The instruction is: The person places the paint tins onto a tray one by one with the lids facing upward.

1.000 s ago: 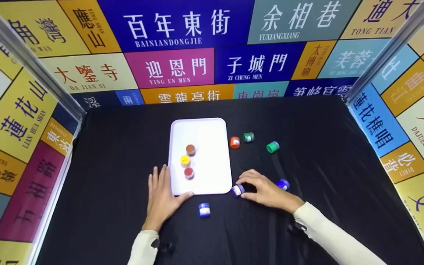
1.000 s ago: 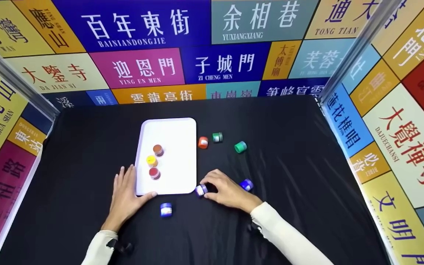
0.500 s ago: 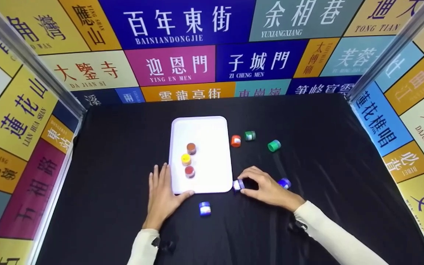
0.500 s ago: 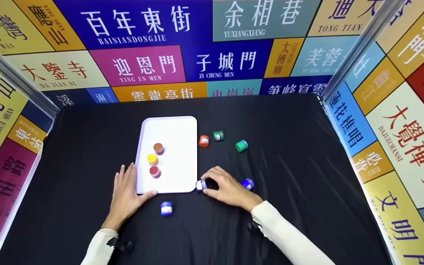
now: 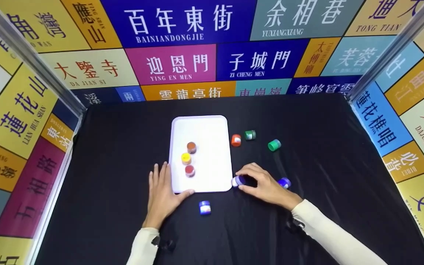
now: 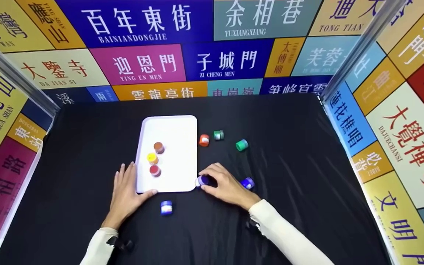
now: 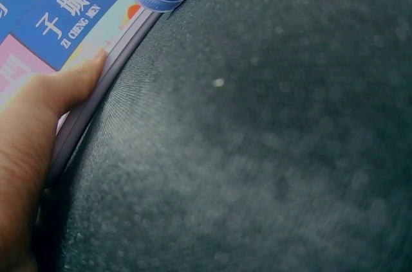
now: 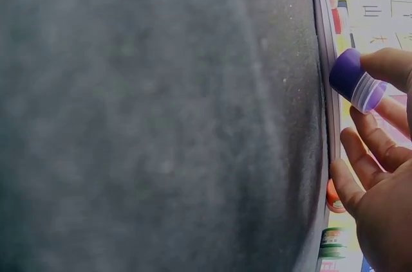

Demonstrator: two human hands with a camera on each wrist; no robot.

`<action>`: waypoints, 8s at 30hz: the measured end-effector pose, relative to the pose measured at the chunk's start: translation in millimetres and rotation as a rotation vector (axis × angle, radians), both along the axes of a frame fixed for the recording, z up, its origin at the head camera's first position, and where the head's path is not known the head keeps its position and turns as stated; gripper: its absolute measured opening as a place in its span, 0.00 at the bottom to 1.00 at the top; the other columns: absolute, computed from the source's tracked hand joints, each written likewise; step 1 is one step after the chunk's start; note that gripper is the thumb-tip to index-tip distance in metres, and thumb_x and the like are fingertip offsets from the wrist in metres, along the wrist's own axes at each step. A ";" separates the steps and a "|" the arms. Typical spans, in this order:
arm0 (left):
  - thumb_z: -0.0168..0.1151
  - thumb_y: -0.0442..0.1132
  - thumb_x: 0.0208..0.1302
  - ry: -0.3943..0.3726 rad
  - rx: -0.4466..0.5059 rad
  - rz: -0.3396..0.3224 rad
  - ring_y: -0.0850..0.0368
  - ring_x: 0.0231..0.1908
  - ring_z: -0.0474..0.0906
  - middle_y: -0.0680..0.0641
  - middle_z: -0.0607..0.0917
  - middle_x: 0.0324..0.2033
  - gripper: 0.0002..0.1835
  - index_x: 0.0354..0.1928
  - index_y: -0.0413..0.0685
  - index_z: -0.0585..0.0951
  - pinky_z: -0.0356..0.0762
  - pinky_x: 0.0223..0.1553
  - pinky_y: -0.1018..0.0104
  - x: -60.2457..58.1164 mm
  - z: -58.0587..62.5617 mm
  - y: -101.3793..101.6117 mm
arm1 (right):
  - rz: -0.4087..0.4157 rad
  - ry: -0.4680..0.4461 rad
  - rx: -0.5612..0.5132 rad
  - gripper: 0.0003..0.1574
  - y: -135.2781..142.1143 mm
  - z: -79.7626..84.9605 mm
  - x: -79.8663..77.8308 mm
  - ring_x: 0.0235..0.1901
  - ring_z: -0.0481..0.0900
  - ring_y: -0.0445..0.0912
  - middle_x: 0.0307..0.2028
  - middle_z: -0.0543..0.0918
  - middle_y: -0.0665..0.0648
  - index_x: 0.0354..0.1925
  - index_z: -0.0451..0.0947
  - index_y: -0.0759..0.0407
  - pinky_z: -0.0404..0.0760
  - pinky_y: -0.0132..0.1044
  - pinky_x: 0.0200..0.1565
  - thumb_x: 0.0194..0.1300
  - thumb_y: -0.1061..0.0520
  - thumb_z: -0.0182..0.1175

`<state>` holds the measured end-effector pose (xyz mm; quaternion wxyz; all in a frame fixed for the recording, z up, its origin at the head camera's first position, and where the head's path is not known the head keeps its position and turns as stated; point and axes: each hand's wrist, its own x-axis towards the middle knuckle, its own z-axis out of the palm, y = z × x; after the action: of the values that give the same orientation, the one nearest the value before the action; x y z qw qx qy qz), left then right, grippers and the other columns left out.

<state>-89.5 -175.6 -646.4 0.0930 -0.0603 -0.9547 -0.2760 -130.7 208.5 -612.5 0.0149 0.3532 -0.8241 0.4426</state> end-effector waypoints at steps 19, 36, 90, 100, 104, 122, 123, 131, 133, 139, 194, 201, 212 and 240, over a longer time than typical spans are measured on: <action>0.73 0.79 0.55 -0.029 -0.010 0.007 0.31 0.87 0.41 0.33 0.59 0.85 0.72 0.86 0.34 0.58 0.32 0.87 0.38 -0.5 -0.3 -0.8 | -0.011 0.045 -0.012 0.23 -20.1 3.8 -12.8 0.56 0.79 0.50 0.54 0.86 0.52 0.59 0.86 0.64 0.80 0.34 0.62 0.67 0.61 0.79; 0.74 0.78 0.55 -0.029 -0.018 0.006 0.30 0.87 0.42 0.33 0.59 0.85 0.71 0.85 0.34 0.59 0.34 0.86 0.37 1.5 -1.6 0.7 | 0.033 0.109 0.054 0.21 -61.7 3.4 -30.3 0.54 0.78 0.48 0.50 0.86 0.53 0.53 0.87 0.58 0.81 0.41 0.58 0.63 0.59 0.80; 0.73 0.78 0.55 0.006 -0.014 -0.009 0.29 0.86 0.44 0.32 0.62 0.84 0.71 0.85 0.33 0.60 0.36 0.86 0.36 -2.1 -3.4 0.5 | 0.012 0.082 0.093 0.22 -97.2 13.9 -42.2 0.58 0.77 0.51 0.53 0.85 0.57 0.57 0.87 0.61 0.79 0.45 0.64 0.66 0.58 0.77; 0.74 0.78 0.55 0.002 -0.007 -0.005 0.29 0.86 0.44 0.32 0.62 0.84 0.71 0.85 0.34 0.60 0.36 0.86 0.35 -2.0 -1.9 0.2 | 0.039 0.128 0.097 0.22 -90.6 13.2 -34.0 0.59 0.77 0.51 0.53 0.84 0.55 0.57 0.87 0.62 0.79 0.47 0.64 0.66 0.58 0.77; 0.74 0.78 0.54 0.008 -0.001 -0.005 0.28 0.86 0.44 0.32 0.62 0.84 0.71 0.85 0.34 0.60 0.36 0.86 0.35 -2.4 -1.9 0.4 | 0.022 0.147 0.107 0.22 -88.7 11.5 -31.0 0.59 0.77 0.51 0.53 0.83 0.55 0.56 0.87 0.61 0.79 0.48 0.64 0.66 0.58 0.77; 0.75 0.77 0.55 0.002 -0.007 -0.004 0.28 0.86 0.44 0.31 0.61 0.84 0.71 0.84 0.32 0.61 0.35 0.86 0.36 -2.3 -2.4 -0.6 | 0.125 0.121 0.094 0.20 -95.9 4.4 9.2 0.59 0.77 0.48 0.54 0.83 0.52 0.56 0.87 0.59 0.82 0.41 0.62 0.70 0.54 0.77; 0.75 0.77 0.55 0.000 -0.007 -0.003 0.28 0.86 0.44 0.31 0.61 0.84 0.71 0.84 0.32 0.60 0.35 0.86 0.36 -2.3 -2.3 -0.5 | 0.132 0.122 0.096 0.20 -96.7 4.0 10.7 0.59 0.77 0.48 0.54 0.83 0.52 0.56 0.88 0.59 0.82 0.42 0.62 0.71 0.53 0.77; 0.74 0.78 0.55 -0.001 -0.010 -0.003 0.29 0.86 0.44 0.32 0.61 0.84 0.71 0.85 0.32 0.60 0.35 0.86 0.36 -2.5 -1.4 -0.4 | 0.182 0.144 0.114 0.19 -99.5 2.8 17.0 0.60 0.76 0.48 0.53 0.82 0.51 0.55 0.87 0.58 0.80 0.43 0.63 0.73 0.50 0.75; 0.74 0.78 0.55 0.000 -0.008 -0.005 0.29 0.86 0.44 0.32 0.61 0.84 0.71 0.85 0.32 0.60 0.35 0.86 0.36 -2.2 -1.4 -0.4 | 0.193 0.150 0.115 0.19 -99.7 2.8 17.7 0.60 0.75 0.48 0.53 0.82 0.51 0.55 0.87 0.58 0.80 0.43 0.63 0.73 0.49 0.75; 0.74 0.77 0.55 0.004 -0.004 -0.009 0.28 0.86 0.44 0.32 0.61 0.84 0.71 0.84 0.32 0.60 0.35 0.86 0.36 -2.3 -1.6 -0.1 | 0.234 0.154 0.134 0.22 -99.2 2.5 19.1 0.61 0.75 0.48 0.53 0.83 0.51 0.56 0.87 0.58 0.78 0.45 0.66 0.74 0.46 0.74; 0.75 0.77 0.56 -0.003 -0.026 -0.001 0.29 0.86 0.44 0.32 0.61 0.84 0.70 0.85 0.32 0.60 0.35 0.86 0.36 -1.7 -0.5 0.6 | 0.360 0.151 0.213 0.19 -96.1 2.2 31.2 0.63 0.75 0.48 0.52 0.85 0.48 0.58 0.86 0.53 0.76 0.45 0.70 0.73 0.49 0.74; 0.75 0.77 0.56 -0.006 -0.022 0.001 0.29 0.86 0.43 0.32 0.61 0.84 0.70 0.85 0.33 0.60 0.34 0.86 0.37 -1.7 -0.3 0.8 | 0.344 0.137 0.174 0.17 -92.7 3.5 33.0 0.62 0.76 0.48 0.54 0.85 0.50 0.56 0.85 0.53 0.76 0.46 0.70 0.74 0.50 0.74; 0.75 0.76 0.56 -0.001 -0.013 -0.001 0.29 0.86 0.44 0.32 0.61 0.84 0.70 0.85 0.32 0.60 0.35 0.86 0.36 -1.5 -1.3 0.5 | 0.291 0.116 0.150 0.17 -82.9 3.4 25.5 0.61 0.76 0.47 0.54 0.83 0.51 0.56 0.86 0.52 0.77 0.46 0.68 0.73 0.50 0.74; 0.74 0.77 0.56 -0.024 -0.019 0.006 0.30 0.86 0.42 0.33 0.60 0.85 0.70 0.85 0.33 0.59 0.34 0.86 0.37 -1.6 0.9 1.2 | 0.152 0.026 0.108 0.20 -69.1 8.5 7.8 0.56 0.78 0.46 0.50 0.86 0.49 0.56 0.87 0.53 0.83 0.38 0.57 0.70 0.51 0.78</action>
<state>-91.1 -174.4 -645.5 0.0819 -0.0551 -0.9586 -0.2671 -122.8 139.5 -604.0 -0.0269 0.4208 -0.8172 0.3929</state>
